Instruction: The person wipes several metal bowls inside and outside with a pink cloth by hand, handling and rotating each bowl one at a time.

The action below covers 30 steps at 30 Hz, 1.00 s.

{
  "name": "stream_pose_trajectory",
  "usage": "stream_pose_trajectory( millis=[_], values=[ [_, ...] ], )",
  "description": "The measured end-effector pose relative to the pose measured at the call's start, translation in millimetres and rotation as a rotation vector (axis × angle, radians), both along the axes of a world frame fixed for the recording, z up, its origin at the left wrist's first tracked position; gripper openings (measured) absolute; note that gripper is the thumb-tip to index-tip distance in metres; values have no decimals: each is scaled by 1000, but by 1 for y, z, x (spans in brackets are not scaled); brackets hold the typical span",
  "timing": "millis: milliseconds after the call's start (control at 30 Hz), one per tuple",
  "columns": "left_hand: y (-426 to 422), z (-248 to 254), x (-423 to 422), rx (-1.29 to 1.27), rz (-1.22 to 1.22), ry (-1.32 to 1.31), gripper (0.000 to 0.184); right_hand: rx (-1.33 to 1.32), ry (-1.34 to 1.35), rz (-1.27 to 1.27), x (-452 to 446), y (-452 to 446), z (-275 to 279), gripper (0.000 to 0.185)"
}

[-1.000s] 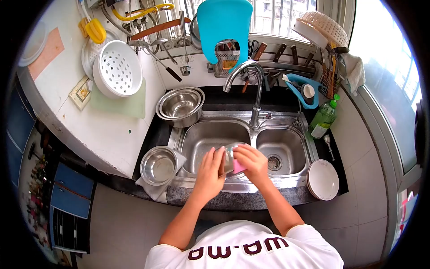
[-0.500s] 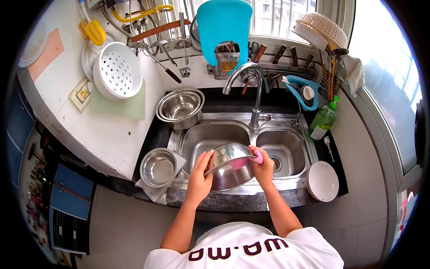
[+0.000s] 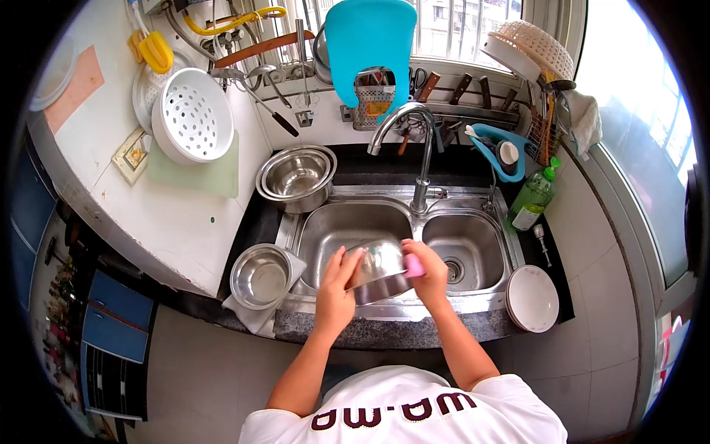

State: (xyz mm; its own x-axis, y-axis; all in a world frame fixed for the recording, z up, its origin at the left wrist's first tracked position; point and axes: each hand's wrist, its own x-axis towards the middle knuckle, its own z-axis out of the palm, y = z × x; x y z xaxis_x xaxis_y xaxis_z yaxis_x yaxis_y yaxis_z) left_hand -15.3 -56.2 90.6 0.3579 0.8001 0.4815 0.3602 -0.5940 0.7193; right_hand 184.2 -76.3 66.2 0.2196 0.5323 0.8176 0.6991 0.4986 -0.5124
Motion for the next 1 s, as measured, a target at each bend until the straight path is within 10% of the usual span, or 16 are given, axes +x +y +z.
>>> stream_pose_trajectory(
  millis=[133,267,467,633,800,1000],
  values=[
    [1,-4,-2,-208,-162,-419,65,-160,402,54,9,-1,-19,31],
    [2,9,-10,25,32,41,63,-172,426,56,8,-3,-14,29],
    [-8,11,14,203,47,241,60,61,-265,47,-13,-7,25,32],
    [-4,1,7,140,21,172,61,45,-232,73,-4,-5,21,32],
    [0,3,-5,-185,-145,-392,57,-250,400,69,15,-7,-14,34],
    [-2,20,-4,-23,-47,-38,61,-121,179,47,18,-4,-4,33]
  ],
)
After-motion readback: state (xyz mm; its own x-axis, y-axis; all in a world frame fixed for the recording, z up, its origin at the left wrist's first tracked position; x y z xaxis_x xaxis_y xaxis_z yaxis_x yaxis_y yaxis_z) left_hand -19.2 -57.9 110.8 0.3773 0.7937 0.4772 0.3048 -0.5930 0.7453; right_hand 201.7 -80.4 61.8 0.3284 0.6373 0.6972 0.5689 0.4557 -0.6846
